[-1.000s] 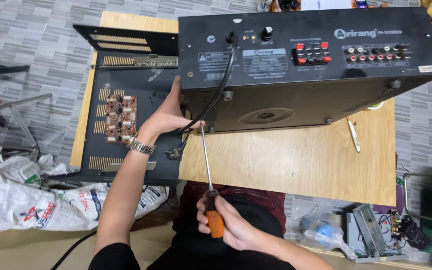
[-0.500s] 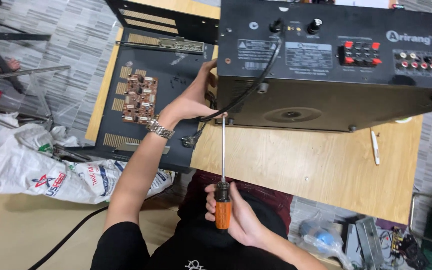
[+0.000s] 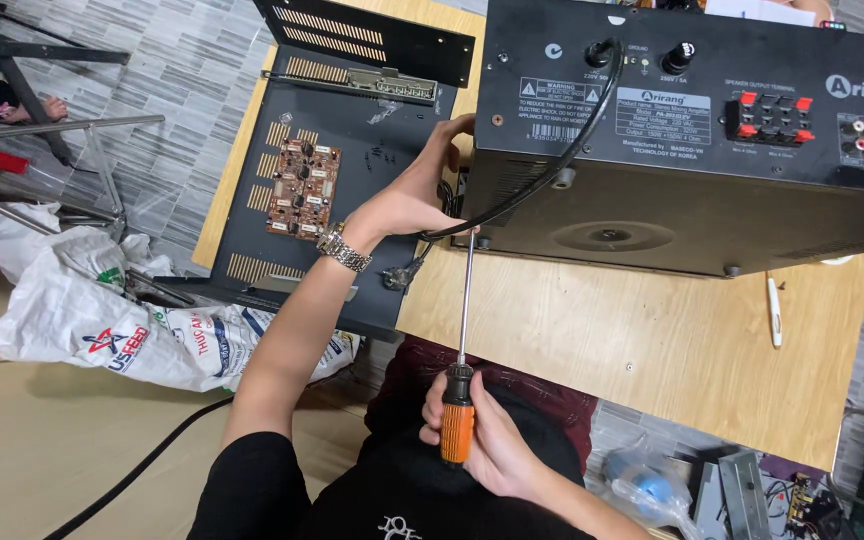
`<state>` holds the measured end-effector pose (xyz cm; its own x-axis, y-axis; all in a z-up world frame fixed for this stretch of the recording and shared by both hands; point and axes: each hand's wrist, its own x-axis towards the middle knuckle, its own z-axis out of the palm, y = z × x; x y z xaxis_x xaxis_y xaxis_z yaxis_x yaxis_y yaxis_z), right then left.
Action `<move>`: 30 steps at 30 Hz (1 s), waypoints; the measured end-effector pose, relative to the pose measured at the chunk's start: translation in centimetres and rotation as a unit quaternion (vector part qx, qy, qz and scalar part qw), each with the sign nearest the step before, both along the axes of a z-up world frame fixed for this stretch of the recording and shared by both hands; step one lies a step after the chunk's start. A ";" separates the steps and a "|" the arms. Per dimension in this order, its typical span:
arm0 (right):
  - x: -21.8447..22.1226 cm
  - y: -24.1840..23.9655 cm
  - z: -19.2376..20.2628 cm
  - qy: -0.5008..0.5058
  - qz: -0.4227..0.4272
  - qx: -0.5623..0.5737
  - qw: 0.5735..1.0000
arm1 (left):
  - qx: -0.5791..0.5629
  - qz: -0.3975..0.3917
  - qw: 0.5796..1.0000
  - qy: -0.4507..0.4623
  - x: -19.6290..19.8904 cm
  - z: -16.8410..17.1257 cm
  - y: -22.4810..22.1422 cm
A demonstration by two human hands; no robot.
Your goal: Repairing an amplifier by unscrewing and screwing back the back panel
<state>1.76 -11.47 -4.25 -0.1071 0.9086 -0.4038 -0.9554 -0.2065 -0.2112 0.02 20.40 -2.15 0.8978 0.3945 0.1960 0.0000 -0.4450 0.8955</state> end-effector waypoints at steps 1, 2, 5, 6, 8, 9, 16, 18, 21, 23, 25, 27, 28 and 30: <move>0.0 0.0 -0.1 0.020 0.011 -0.014 1.000 | 0.000 -0.003 1.000 -0.009 0.0 0.1 0.0; 0.0 0.1 -0.1 0.040 0.022 -0.029 0.999 | -0.001 -0.006 1.000 -0.019 0.0 0.1 -0.1; 0.2 -0.2 -0.8 0.099 0.018 0.031 0.994 | -0.007 -0.007 1.000 -0.015 -0.1 0.5 -0.2; 0.2 -0.3 -0.8 0.099 0.018 0.031 0.994 | -0.007 -0.008 1.000 -0.015 -0.1 0.7 -0.3; 0.1 -0.4 -0.8 0.017 -0.020 0.072 0.997 | -0.006 -0.011 1.000 -0.022 -0.2 1.0 -0.4; 0.1 -0.4 -0.9 0.017 -0.020 0.072 0.997 | -0.006 -0.011 1.000 -0.022 -0.1 0.9 -0.4; 0.3 -0.4 -0.6 0.009 -0.010 0.007 1.000 | -0.004 -0.012 1.000 -0.021 -0.1 0.8 -0.4; 0.4 -0.3 -0.3 0.019 0.003 0.008 1.000 | -0.002 -0.012 1.000 -0.016 -0.1 0.7 -0.3; 0.5 -0.1 0.1 0.049 0.030 0.013 0.998 | -0.002 -0.014 1.000 -0.024 -0.2 0.7 -0.3; 0.6 0.0 0.1 0.101 0.038 0.007 0.994 | 0.004 -0.015 0.999 -0.029 -0.1 0.6 -0.2; 0.5 -0.1 -0.6 0.089 0.019 0.040 0.995 | 0.000 -0.015 1.000 -0.025 -0.1 0.8 -0.3; 0.4 -0.2 -0.8 0.075 0.001 0.073 0.994 | -0.003 -0.015 1.000 -0.022 -0.2 0.9 -0.3; 0.4 -0.1 -0.6 0.059 -0.016 0.061 0.996 | -0.007 -0.013 1.000 -0.016 -0.2 0.9 -0.3; 0.5 -0.1 -0.4 0.041 -0.031 0.048 0.997 | -0.011 -0.011 1.000 -0.009 -0.2 0.9 -0.3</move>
